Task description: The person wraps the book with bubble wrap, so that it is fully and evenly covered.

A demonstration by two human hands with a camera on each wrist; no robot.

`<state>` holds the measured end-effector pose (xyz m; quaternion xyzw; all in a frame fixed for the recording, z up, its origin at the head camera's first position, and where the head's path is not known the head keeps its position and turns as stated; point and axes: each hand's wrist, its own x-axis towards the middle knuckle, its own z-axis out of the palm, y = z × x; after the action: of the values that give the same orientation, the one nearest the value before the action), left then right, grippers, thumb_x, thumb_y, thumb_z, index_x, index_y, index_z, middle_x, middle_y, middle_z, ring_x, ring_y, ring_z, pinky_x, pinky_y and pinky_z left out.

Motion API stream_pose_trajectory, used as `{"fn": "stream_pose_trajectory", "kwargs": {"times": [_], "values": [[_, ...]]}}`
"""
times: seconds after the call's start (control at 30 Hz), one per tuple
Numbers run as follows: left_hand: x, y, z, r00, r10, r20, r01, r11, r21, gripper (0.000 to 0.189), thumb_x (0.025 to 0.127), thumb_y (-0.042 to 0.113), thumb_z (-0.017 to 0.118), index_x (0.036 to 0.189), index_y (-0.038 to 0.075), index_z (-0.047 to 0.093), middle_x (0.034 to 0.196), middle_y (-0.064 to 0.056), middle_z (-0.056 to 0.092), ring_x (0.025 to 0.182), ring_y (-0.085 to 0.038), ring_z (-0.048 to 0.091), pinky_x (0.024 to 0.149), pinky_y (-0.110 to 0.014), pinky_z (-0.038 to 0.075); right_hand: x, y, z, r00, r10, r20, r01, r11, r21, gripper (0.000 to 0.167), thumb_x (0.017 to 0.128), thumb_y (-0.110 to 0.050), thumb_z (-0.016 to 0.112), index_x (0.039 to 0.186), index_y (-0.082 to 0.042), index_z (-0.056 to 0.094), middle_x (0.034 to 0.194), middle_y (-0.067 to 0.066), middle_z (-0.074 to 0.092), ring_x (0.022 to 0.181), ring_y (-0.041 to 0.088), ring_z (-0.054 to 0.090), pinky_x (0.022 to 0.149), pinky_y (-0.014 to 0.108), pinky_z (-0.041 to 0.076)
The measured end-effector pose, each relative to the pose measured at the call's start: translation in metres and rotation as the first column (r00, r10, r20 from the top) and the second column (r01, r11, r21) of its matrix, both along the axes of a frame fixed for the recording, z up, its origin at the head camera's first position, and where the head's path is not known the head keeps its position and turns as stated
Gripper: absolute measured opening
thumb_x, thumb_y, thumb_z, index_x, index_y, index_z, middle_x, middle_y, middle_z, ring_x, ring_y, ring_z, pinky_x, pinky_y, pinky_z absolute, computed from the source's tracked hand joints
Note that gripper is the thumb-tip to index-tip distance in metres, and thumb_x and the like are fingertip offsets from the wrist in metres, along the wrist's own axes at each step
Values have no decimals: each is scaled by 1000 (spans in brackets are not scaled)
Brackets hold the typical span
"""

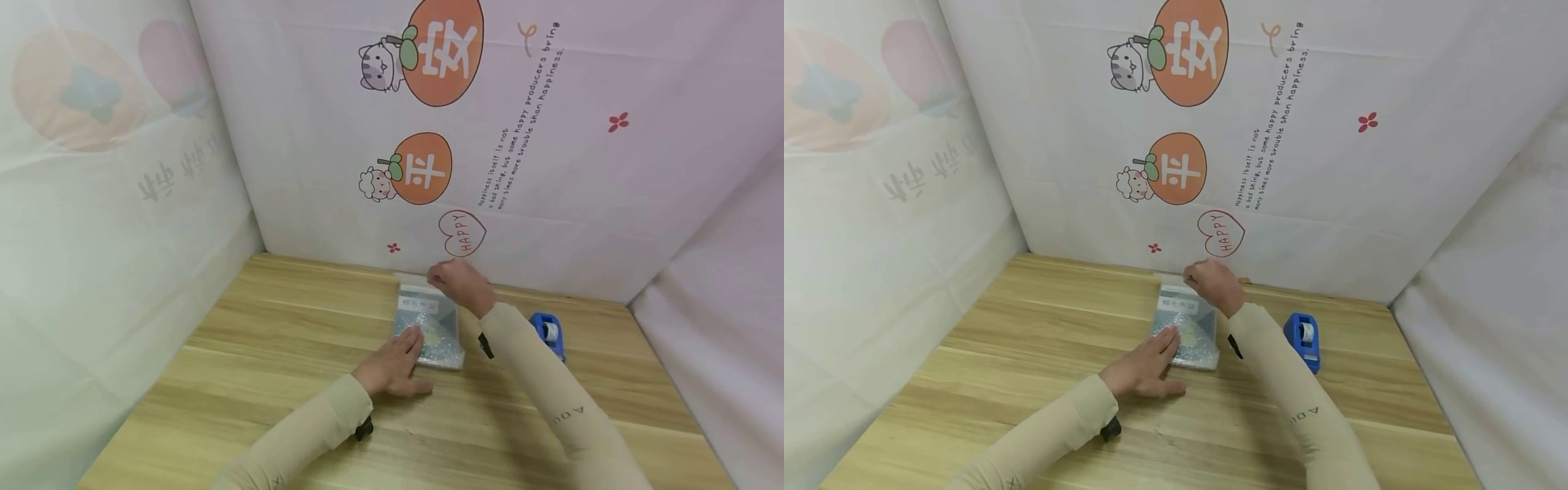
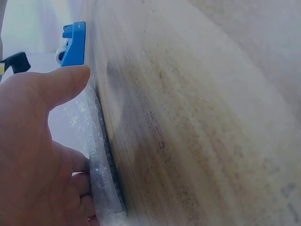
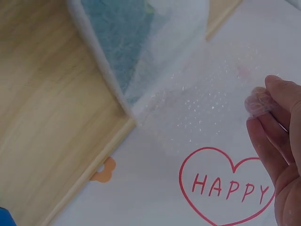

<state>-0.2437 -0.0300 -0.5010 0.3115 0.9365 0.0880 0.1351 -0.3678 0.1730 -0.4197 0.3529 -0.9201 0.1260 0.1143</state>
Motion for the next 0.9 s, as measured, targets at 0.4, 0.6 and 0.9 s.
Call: {"fn": "stream_pose_trajectory", "kwargs": {"times": [0.4, 0.6, 0.9], "values": [[0, -1, 1, 1000, 0, 23, -1, 1000, 15, 99, 102, 68, 50, 169, 4, 15, 180, -12, 5, 168, -27, 8, 137, -43, 17, 31, 3, -23, 998, 57, -3, -57, 997, 58, 17, 103, -6, 67, 89, -10, 77, 87, 2, 78, 75, 10, 69, 71, 31, 60], [0, -1, 2, 1000, -6, 21, 6, 1000, 25, 99, 102, 67, 50, 169, 3, 16, 180, -13, 7, 168, -28, 8, 137, -43, 18, 38, 3, -34, 999, 50, 21, -51, 997, 61, 15, 102, -3, 67, 96, -5, 80, 95, 7, 81, 85, 17, 76, 76, 35, 64], [1, -1, 5, 1000, -8, 22, 8, 1000, 15, 99, 102, 68, 50, 169, 3, 16, 179, -13, 7, 168, -28, 8, 137, -43, 18, 45, 2, -53, 997, 73, -36, -71, 996, 61, 17, 99, -3, 70, 85, -8, 78, 86, 2, 79, 72, 10, 68, 68, 29, 60]]}}
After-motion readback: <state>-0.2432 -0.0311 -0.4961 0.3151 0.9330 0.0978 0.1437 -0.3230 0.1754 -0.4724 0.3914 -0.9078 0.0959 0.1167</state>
